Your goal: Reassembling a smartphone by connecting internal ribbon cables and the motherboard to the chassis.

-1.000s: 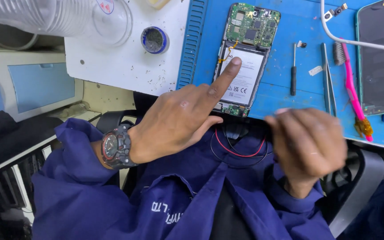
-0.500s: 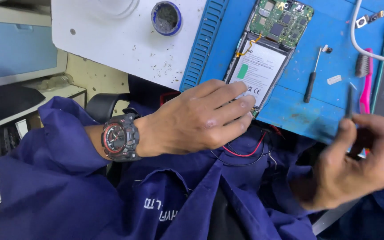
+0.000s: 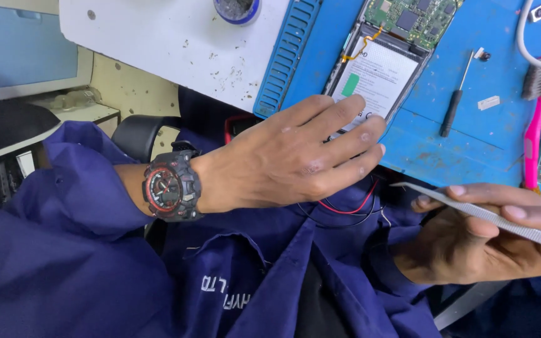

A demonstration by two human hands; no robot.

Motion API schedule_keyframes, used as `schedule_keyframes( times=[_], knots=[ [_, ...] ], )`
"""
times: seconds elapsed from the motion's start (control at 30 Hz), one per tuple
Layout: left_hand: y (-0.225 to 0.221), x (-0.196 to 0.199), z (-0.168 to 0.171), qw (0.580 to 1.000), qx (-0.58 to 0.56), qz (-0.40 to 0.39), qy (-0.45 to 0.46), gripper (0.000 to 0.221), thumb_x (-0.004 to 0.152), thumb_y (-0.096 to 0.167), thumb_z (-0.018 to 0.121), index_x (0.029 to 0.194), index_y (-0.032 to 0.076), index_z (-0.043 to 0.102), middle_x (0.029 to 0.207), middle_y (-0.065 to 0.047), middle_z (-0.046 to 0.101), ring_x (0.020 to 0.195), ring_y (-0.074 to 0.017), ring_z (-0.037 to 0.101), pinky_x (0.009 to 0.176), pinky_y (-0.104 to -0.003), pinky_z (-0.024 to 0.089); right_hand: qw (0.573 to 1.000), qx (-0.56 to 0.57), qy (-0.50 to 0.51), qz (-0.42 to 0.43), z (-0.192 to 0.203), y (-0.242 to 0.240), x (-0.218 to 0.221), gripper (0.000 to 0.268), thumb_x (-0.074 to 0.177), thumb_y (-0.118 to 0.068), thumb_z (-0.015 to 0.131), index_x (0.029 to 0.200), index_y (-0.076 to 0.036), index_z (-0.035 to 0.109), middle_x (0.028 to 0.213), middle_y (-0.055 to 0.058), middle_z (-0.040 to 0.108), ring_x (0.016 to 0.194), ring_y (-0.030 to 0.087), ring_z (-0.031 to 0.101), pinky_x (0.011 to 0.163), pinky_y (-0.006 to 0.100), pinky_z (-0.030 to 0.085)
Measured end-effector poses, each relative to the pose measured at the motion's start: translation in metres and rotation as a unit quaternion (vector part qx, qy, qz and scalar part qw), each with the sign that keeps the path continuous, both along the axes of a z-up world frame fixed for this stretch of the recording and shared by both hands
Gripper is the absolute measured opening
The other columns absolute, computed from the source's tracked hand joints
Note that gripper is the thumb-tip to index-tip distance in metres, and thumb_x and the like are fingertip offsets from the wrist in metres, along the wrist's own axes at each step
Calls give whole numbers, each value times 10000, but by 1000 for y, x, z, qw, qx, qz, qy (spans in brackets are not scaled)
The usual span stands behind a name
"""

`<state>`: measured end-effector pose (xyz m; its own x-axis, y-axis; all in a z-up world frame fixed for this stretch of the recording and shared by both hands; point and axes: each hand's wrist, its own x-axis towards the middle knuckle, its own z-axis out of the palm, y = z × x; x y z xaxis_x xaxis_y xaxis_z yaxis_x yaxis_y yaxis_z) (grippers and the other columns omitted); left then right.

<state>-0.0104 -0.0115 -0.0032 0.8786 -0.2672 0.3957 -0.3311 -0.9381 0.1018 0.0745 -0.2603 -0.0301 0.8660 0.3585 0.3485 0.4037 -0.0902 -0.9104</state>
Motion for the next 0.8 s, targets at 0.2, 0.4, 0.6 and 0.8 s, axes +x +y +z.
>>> schedule_keyframes(
  times=[0.2, 0.4, 0.6, 0.8],
  knots=[
    [1, 3, -3, 997, -70, 4, -22, 81, 1050, 7, 664, 1085, 74, 691, 1105, -98, 669, 1083, -267, 654, 790, -340, 605, 1000, 12, -25, 8, 7, 28, -1, 428, 1065, -368, 569, 1151, -65, 280, 856, 304, 465, 600, 358, 539, 582, 511, 586],
    [6, 0, -2, 996, -85, 6, -35, 236, 1018, -72, 664, 827, 63, 641, 979, -95, 643, 965, -251, 644, 713, -305, 552, 995, 19, -66, 71, -2, 22, 10, 334, 1035, -293, 616, 1162, -93, 380, 882, 258, 546, 765, 345, 646, 708, 473, 608],
    [8, -2, -1, 997, -67, -1, -35, 179, 1049, 2, 636, 899, 77, 698, 1004, -76, 667, 1016, -242, 659, 788, -307, 563, 997, 7, -63, 53, -5, 28, 2, 291, 1078, -278, 622, 1124, -47, 451, 903, 240, 575, 797, 369, 688, 745, 458, 637],
    [9, -4, -5, 996, -81, -6, -31, 196, 1028, -19, 600, 879, 44, 711, 1028, -96, 663, 1021, -261, 640, 798, -325, 561, 997, 9, -59, 38, 0, 43, -7, 293, 1061, -236, 652, 1082, -27, 449, 851, 255, 549, 782, 388, 689, 741, 500, 669]
  ],
)
